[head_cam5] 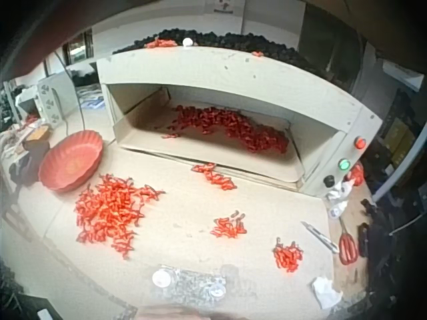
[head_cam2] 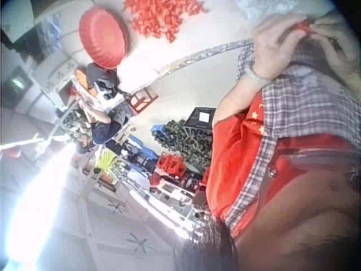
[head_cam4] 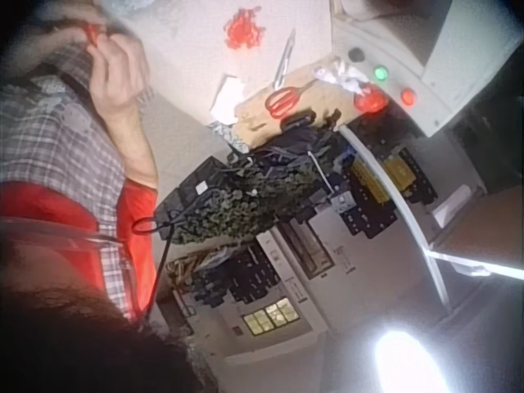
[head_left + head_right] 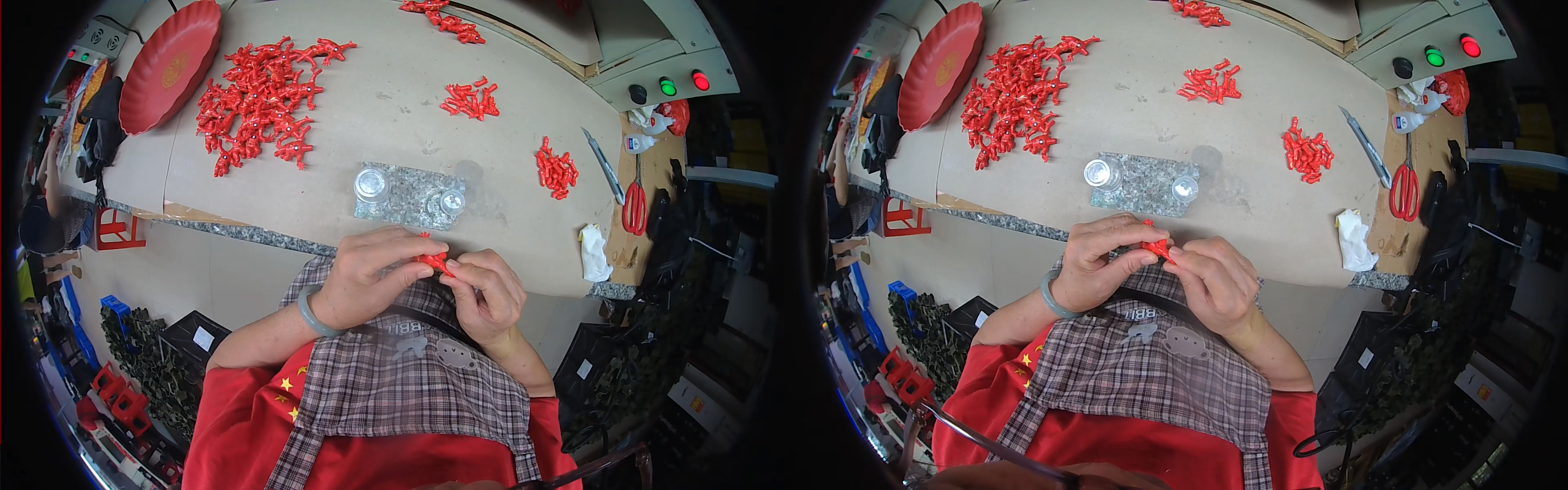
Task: The person assembles small red plastic parts by hand, snapping them together at a factory workbench.
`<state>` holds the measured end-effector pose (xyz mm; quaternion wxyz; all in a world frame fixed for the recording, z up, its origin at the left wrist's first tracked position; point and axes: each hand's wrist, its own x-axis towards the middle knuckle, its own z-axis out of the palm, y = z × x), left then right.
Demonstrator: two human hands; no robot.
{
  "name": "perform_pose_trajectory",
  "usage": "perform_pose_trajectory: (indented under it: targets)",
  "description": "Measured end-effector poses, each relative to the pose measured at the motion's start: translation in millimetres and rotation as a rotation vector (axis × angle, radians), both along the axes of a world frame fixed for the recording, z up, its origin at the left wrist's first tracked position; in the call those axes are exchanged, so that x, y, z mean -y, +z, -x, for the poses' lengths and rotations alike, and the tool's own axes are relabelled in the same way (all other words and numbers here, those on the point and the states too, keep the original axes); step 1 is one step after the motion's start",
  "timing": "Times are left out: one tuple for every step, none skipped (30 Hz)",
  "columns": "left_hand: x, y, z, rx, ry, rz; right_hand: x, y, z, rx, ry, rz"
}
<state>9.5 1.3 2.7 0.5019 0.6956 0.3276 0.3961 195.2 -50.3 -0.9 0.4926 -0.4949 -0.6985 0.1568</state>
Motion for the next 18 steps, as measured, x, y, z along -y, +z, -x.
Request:
perform_pose_trajectory:
  targets:
    - [0.5, -0.2, 0.1, -0.004, 0.002, 0.009, 0.1, -0.8, 0.0, 0.000, 0.000, 0.000]
    - [1.0, -0.4, 0.1, -0.007, 0.005, 0.018, -0.1, -1.5, -0.1, -0.015, 0.003, -0.001]
    - [1.4, -0.7, -0.4, -0.007, 0.004, 0.018, -0.1, -1.8, -0.2, -0.031, 0.006, -0.002]
    - [1.9, -1.3, -0.6, -0.001, 0.008, 0.030, -0.2, -1.8, 0.2, -0.031, 0.007, -0.002]
    - [2.4, -1.8, -0.7, 0.006, 0.011, 0.042, -0.3, -1.4, 0.7, -0.031, 0.004, -0.002]
    - [3.1, -2.4, -0.5, 0.005, 0.012, 0.042, -0.4, -1.4, 1.0, -0.030, 0.001, -0.003]
    - [3.3, -2.7, -0.7, 0.014, 0.015, 0.051, -0.7, -1.4, 0.8, -0.030, 0.000, -0.003]
    - [3.3, -2.8, -0.9, 0.023, 0.019, 0.059, -1.0, -1.4, 0.4, -0.034, 0.002, -0.002]
    - [3.1, -2.7, -0.9, 0.023, 0.019, 0.059, -1.4, -1.4, 0.1, -0.038, 0.005, 0.000]
    - [2.8, -2.6, -1.1, 0.025, 0.020, 0.056, -1.9, -1.6, 0.2, -0.038, 0.005, 0.000]
    - [2.4, -2.5, -1.2, 0.027, 0.021, 0.053, -2.4, -1.8, 0.7, -0.044, 0.006, -0.001]
    - [2.1, -2.4, -1.4, 0.027, 0.020, 0.054, -2.9, -2.1, 0.9, -0.050, 0.007, -0.002]
    - [3.8, -1.4, -1.3, 0.024, 0.022, 0.061, -1.4, -1.5, 1.1, -0.051, 0.007, 0.003]
    - [5.4, -0.5, -1.2, 0.021, 0.023, 0.068, 0.1, -1.1, 1.3, -0.055, 0.007, 0.009]
    - [7.0, 0.2, -0.9, 0.021, 0.023, 0.073, 1.7, -0.4, 1.4, -0.060, 0.008, 0.016]
    - [6.5, -0.1, -0.8, 0.023, 0.023, 0.074, 1.1, -0.2, 1.4, -0.060, 0.008, 0.017]
    - [6.1, -0.2, -0.6, 0.024, 0.023, 0.074, 0.6, 0.0, 1.3, -0.057, 0.008, 0.017]
    - [6.0, 0.0, -0.5, 0.024, 0.023, 0.075, 0.2, 0.3, 1.2, -0.053, 0.009, 0.017]
